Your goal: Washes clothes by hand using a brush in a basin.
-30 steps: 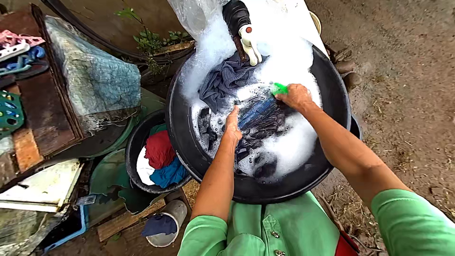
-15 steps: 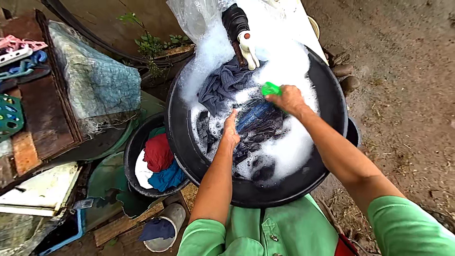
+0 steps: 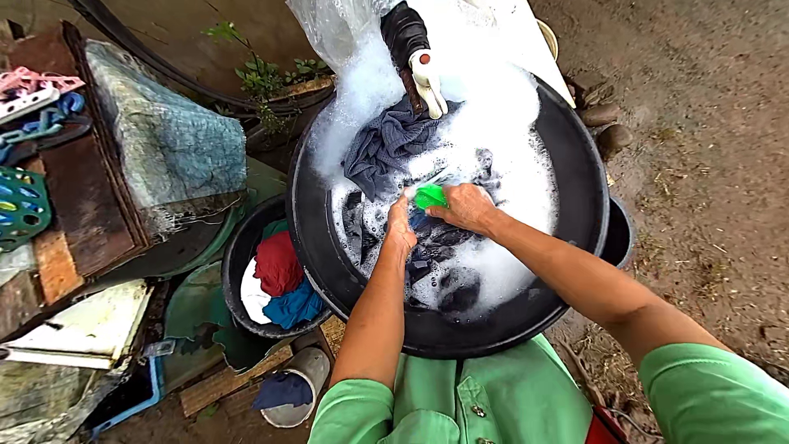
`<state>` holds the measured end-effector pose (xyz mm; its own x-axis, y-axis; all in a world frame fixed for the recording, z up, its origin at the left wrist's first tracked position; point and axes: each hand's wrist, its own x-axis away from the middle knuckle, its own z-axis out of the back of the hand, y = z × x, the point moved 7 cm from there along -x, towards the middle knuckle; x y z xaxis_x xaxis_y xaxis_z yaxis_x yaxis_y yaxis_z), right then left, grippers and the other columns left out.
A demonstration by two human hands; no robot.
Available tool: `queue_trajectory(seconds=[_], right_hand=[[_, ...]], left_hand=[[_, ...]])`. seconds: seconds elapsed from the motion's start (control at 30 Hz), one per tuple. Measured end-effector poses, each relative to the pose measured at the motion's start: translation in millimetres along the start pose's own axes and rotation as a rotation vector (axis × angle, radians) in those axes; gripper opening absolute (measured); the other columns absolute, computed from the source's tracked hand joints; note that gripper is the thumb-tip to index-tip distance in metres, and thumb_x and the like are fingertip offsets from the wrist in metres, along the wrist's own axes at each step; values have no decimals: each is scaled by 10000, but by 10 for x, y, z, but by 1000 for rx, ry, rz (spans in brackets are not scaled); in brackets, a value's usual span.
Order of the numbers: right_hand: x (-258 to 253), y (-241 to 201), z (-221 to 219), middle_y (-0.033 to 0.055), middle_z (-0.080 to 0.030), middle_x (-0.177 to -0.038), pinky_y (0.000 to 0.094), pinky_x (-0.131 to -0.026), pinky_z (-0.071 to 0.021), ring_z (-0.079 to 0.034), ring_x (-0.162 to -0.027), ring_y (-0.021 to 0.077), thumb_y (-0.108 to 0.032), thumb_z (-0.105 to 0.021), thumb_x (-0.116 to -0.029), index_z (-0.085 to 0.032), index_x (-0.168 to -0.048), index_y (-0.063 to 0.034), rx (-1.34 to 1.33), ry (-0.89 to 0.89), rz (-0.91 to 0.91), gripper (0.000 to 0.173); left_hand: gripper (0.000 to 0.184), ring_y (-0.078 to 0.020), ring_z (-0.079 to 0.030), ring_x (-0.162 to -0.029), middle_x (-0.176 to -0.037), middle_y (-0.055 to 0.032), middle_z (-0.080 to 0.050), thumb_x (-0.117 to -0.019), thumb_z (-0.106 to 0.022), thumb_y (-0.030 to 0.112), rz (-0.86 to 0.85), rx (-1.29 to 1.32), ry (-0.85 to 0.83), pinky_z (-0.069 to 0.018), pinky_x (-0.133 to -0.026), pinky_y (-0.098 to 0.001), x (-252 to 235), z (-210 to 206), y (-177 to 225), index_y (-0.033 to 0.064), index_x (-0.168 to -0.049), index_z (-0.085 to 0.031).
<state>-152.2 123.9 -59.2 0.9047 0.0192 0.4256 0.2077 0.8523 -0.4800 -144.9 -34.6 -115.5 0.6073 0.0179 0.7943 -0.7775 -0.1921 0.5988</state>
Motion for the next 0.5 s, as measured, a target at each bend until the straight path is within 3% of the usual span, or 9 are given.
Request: queue_trajectory(seconds=[0.03,0.07,0.17,0.23,0.33,0.4,0.43,0.47,0.5], right_hand=[[-47,24,-93,304,-689,-1051,682,-860,-502,-673,-1038,490,-474,-657,-993,-673,-1116,70,1,-27,25,558],[-126,158,-78,308,-687,-1067,700,-866,-496,-667,-1051,498,-461,-671,-989,-680,-1103,72,-12,-15,1,545],[-273,713,211,325,-675,-1114,710,-885,-487,-649,-1096,511,-441,-692,-980,-679,-1092,81,-21,102,-189,534],[-209,803,332,348,-660,-1142,715,-905,-475,-634,-1128,529,-430,-685,-986,-664,-1109,103,-41,152,-266,547],[-3,304,389,328,-673,-971,687,-843,-495,-667,-965,504,-435,-711,-958,-669,-1059,120,-143,184,-7,566],[116,-109,138,255,-680,-830,657,-764,-517,-685,-828,443,-464,-743,-912,-692,-981,80,-137,102,242,550],[126,-205,-31,247,-682,-826,661,-767,-514,-688,-831,443,-478,-736,-918,-693,-979,69,-82,20,311,552],[95,-189,-168,256,-682,-843,666,-775,-504,-686,-851,456,-479,-723,-934,-690,-989,70,-30,-43,341,553],[18,-82,-216,268,-685,-867,674,-782,-503,-685,-876,470,-477,-716,-943,-688,-996,70,12,-64,326,550]], left_hand=[[473,-257,-583,-1198,-1336,-123,-602,-1062,-484,451,-8,15,-9,-504,-959,-496,-6,4,-13,120,-1396,-535],[471,-247,-609,-1164,-1306,-119,-624,-1065,-478,458,-14,44,-46,-526,-940,-472,-4,-10,-22,121,-1389,-539],[474,-261,-578,-1233,-1383,-134,-582,-1072,-492,409,-7,145,-108,-499,-1001,-480,26,-102,-9,107,-1437,-497],[439,-254,-595,-1187,-1338,-137,-598,-1064,-518,358,-6,164,-115,-513,-975,-470,21,-95,-26,91,-1413,-506],[371,-210,-625,-1057,-1209,-119,-633,-1069,-530,302,-38,153,-162,-536,-907,-419,-1,-116,-25,75,-1363,-531],[229,-143,-643,-827,-950,-55,-652,-1068,-508,285,-63,170,-157,-562,-731,-338,-26,-113,-33,97,-1168,-590],[248,-126,-640,-767,-876,-40,-649,-1081,-491,323,-69,171,-158,-560,-685,-317,-39,-102,-41,100,-1105,-597],[331,-142,-645,-811,-923,-57,-656,-1090,-465,389,-56,132,-150,-564,-719,-340,-44,-76,-56,91,-1157,-594],[435,-194,-645,-946,-1071,-99,-661,-1085,-446,453,-27,74,-128,-558,-812,-405,-30,-48,-58,84,-1274,-576]])
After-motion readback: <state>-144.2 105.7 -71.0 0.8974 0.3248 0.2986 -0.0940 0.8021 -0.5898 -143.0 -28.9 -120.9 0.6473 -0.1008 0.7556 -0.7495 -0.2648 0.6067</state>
